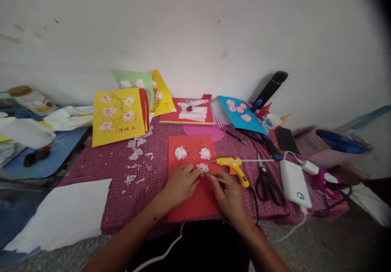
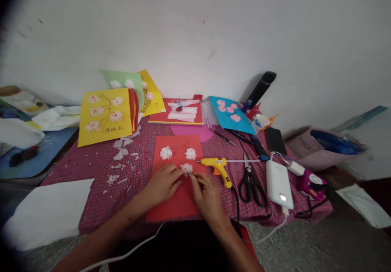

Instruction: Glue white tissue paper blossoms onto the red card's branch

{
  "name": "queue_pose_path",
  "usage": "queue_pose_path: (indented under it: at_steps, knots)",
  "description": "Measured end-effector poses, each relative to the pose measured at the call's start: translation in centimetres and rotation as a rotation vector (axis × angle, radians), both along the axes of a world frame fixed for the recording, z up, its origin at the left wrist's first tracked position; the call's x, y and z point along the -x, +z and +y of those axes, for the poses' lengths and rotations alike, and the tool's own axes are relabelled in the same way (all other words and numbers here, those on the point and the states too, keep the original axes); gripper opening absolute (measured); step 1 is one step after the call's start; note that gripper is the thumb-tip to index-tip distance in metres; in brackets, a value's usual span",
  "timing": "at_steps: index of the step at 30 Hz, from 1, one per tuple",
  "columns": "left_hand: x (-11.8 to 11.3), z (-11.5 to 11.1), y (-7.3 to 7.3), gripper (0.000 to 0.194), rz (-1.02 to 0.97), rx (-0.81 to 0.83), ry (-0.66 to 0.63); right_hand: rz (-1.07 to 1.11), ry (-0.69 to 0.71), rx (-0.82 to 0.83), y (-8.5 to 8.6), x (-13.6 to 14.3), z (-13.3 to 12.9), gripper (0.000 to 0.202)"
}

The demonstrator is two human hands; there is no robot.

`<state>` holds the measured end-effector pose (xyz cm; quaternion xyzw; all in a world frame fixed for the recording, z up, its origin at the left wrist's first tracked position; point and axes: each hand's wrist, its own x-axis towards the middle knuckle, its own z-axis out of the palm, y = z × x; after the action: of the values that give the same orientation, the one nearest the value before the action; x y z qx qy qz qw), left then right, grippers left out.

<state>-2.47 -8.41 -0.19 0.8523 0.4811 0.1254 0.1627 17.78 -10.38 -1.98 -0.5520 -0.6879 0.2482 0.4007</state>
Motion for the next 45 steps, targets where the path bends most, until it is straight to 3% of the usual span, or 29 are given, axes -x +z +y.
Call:
queue_pose_path:
  at_steps: [19, 31, 45]
  knots:
    - [0.1, -0.3, 0.6, 0.019, 0.093, -0.06, -0.078, 0.03, -0.056, -0.043, 0.8, -1.2, -0.9, 0.02]
    - [0.1, -0.3, 0.7, 0.019, 0.094, -0.046, -0.08, -0.01, -0.01, -0.082, 0.4, 0.3, -0.1, 0.02]
    - [0.1, -0.3, 0.7, 0.015, 0.078, -0.028, -0.067, 0.008, -0.024, -0.084, 0.4, 0.2, -0.3, 0.022]
